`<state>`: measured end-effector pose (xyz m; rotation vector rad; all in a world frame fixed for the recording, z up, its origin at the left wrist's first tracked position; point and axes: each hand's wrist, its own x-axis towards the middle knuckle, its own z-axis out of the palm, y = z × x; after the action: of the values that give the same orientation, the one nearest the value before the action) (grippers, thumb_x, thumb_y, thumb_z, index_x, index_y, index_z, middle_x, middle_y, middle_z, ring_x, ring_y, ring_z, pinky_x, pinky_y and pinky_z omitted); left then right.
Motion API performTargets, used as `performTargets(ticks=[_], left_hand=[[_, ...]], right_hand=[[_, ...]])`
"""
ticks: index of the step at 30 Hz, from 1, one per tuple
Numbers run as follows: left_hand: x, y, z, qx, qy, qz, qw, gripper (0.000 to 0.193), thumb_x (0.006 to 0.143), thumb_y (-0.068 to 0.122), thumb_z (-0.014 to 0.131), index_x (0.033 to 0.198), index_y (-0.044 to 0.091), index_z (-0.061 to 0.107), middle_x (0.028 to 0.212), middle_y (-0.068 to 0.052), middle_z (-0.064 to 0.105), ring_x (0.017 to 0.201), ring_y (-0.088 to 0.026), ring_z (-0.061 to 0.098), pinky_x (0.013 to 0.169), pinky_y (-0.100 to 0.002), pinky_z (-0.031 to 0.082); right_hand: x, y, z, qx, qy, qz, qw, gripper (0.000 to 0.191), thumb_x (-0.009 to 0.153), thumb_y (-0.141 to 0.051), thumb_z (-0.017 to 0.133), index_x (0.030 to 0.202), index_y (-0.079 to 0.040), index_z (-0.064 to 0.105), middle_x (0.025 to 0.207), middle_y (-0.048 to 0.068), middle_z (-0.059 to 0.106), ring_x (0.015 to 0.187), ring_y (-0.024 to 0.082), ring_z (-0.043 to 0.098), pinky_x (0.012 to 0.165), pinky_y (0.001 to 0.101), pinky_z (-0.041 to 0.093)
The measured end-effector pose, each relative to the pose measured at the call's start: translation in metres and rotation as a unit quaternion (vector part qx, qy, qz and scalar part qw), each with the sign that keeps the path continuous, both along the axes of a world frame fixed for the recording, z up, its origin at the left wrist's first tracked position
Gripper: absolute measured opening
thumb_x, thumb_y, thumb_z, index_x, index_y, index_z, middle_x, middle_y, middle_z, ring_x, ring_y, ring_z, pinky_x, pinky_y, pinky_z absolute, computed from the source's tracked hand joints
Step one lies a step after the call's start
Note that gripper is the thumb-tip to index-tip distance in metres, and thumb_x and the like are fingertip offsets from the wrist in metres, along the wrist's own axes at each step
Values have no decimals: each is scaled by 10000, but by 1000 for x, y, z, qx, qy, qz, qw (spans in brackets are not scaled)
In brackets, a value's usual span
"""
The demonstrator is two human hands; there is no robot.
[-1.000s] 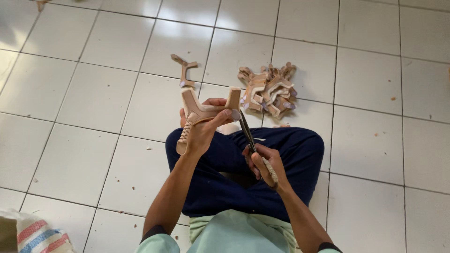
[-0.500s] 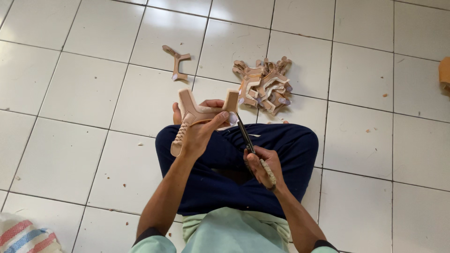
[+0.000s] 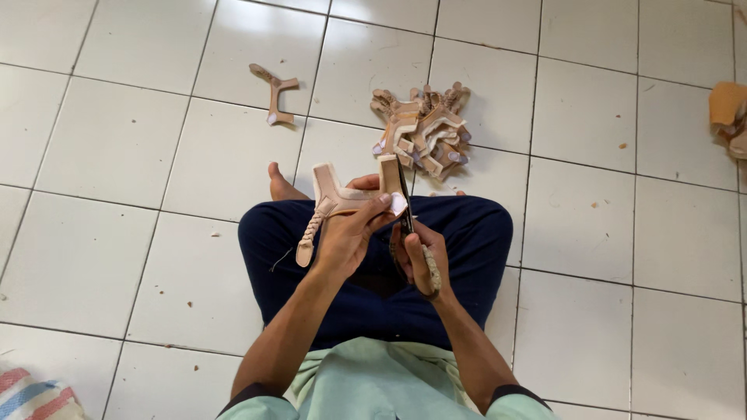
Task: The person sits cross-legged on the workshop floor holding a pile of wooden sandal heel components and uses scissors to trim excess material from each piece, setting trimmed pieces aside. The person briefly stands, walks across the workshop, handles items at a low table, then returns to trimming more pieces.
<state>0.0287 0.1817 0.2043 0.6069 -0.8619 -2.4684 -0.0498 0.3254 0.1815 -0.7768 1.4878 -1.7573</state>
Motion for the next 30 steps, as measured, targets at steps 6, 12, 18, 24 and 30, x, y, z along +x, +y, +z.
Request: performTargets(ticks=[6, 12, 18, 24, 30], left_hand=[[-5, -26, 18, -41, -19, -30, 999, 323, 903, 58, 587, 1201, -60, 544, 1085, -149, 676, 968, -221, 740, 814, -347, 637], [3, -54, 26, -188, -83, -98, 974, 329, 943, 40, 572, 1230, -106, 639, 922, -158, 704, 813, -178, 698, 689, -262, 572], [5, -48, 28, -181, -96, -96, 974, 327, 938, 40, 576, 1222, -112, 633, 903, -148, 708, 805, -166, 708, 689, -268, 581], [7, -54, 25, -255, -100, -115, 955, 340, 970, 69, 612, 1260, -99, 559, 902, -147, 712, 821, -165, 718, 737, -258, 602], [1, -61, 22, -350, -125, -108, 922, 318, 982, 74, 614, 1234, -73, 487, 950, -144, 731, 842, -161, 735, 744, -263, 616]], right_hand=[[-13, 15, -6, 31, -30, -8, 999, 677, 941, -690, 583, 965, -14, 621, 621, -34, 486, 449, 27, 429, 406, 193, 343], [-26, 24, 0, 57, 34, 59, 996, 736, 925, -744, 551, 1022, -21, 651, 669, -41, 527, 517, 21, 498, 450, 176, 396], [-20, 24, -1, 50, -8, 70, 996, 719, 911, -722, 576, 1024, -16, 647, 622, -46, 507, 465, 14, 460, 404, 180, 378], [-18, 26, -11, 68, -46, 59, 995, 640, 934, -658, 622, 860, -22, 606, 533, -54, 448, 369, 22, 385, 339, 178, 299], [-6, 17, -14, 24, -15, 52, 998, 682, 930, -720, 561, 931, -39, 593, 620, -61, 456, 454, 13, 435, 399, 179, 358]])
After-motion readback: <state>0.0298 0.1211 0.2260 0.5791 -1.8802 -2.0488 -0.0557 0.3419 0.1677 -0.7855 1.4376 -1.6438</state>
